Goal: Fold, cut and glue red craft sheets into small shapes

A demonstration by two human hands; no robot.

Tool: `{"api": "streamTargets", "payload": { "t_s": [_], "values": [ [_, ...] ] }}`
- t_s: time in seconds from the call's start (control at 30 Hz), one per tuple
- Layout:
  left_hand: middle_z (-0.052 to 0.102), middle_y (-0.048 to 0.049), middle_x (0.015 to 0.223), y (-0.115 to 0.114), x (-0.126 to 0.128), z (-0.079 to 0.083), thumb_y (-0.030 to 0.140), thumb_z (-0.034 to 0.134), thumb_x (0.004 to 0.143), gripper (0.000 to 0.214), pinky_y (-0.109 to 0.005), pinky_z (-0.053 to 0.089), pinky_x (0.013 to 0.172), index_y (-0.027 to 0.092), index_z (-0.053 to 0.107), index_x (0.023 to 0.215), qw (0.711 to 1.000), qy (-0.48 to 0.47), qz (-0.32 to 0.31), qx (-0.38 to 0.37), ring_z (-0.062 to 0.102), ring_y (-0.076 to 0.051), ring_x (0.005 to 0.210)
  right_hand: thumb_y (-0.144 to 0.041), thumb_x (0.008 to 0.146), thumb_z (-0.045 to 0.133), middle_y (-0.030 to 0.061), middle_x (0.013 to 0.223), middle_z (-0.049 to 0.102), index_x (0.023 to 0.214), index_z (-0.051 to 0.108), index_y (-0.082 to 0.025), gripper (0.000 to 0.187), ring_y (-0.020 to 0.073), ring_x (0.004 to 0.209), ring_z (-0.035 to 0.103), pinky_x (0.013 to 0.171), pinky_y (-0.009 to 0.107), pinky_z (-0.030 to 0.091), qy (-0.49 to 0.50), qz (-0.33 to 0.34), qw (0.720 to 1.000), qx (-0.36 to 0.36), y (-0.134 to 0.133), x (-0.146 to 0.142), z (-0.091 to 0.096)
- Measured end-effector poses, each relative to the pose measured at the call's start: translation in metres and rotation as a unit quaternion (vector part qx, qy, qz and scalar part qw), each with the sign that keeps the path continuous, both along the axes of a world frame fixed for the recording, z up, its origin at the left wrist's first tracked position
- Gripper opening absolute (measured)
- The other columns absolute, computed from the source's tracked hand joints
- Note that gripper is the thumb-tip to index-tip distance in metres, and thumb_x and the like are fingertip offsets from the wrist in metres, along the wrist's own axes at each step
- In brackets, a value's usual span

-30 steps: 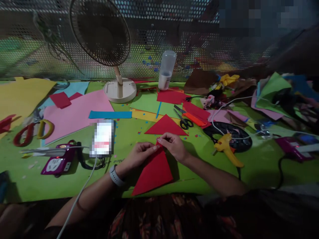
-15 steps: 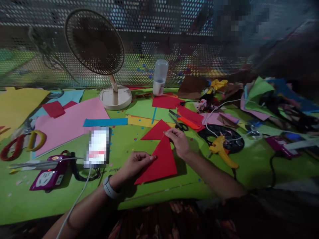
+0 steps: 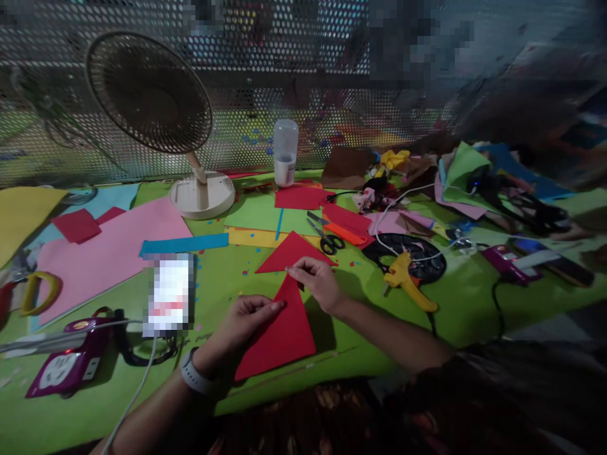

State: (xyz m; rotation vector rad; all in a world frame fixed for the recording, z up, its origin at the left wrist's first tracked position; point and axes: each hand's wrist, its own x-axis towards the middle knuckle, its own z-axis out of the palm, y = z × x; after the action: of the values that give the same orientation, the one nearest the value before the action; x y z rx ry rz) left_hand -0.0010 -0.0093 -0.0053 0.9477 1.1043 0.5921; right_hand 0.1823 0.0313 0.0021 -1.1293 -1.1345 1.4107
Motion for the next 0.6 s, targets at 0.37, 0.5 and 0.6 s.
{"api": "streamTargets", "payload": {
  "t_s": [0.37, 0.5, 0.6],
  "values": [
    [0.039, 0.0054, 0.051, 0.003, 0.001, -0.007, 0.054, 0.068, 0.076, 0.042, -0.021, 0.016, 0.045, 0.014, 0.061, 0.066, 0.995, 0.020, 0.027, 0.093, 0.025, -0.006, 0.046, -0.038, 0.051, 0.087, 0.0000, 0.067, 0.068, 0.075, 0.069, -0.016, 0.037, 0.0148, 0.063, 0.061, 0.063, 0.029, 0.049, 0.091, 0.138, 0.971, -0.174, -0.010, -0.004, -0.002],
    [0.037, 0.0058, 0.050, 0.004, 0.001, -0.007, 0.055, 0.065, 0.078, 0.044, -0.022, 0.017, 0.045, 0.014, 0.061, 0.062, 0.990, 0.045, -0.002, 0.130, 0.025, -0.006, 0.047, -0.039, 0.049, 0.087, 0.0005, 0.062, 0.067, 0.067, 0.069, -0.015, 0.035, 0.0126, 0.052, 0.058, 0.057, 0.028, 0.047, 0.089, 0.101, 0.972, -0.192, -0.014, -0.008, -0.003],
    [0.037, 0.0059, 0.048, 0.004, 0.000, -0.006, 0.055, 0.065, 0.077, 0.045, -0.022, 0.017, 0.045, 0.014, 0.061, 0.061, 0.991, 0.052, -0.009, 0.127, 0.025, -0.006, 0.046, -0.037, 0.051, 0.085, 0.0007, 0.062, 0.068, 0.066, 0.069, -0.015, 0.031, 0.0128, 0.054, 0.058, 0.058, 0.028, 0.047, 0.082, 0.067, 0.979, -0.174, -0.010, -0.007, -0.003]
  ]
}}
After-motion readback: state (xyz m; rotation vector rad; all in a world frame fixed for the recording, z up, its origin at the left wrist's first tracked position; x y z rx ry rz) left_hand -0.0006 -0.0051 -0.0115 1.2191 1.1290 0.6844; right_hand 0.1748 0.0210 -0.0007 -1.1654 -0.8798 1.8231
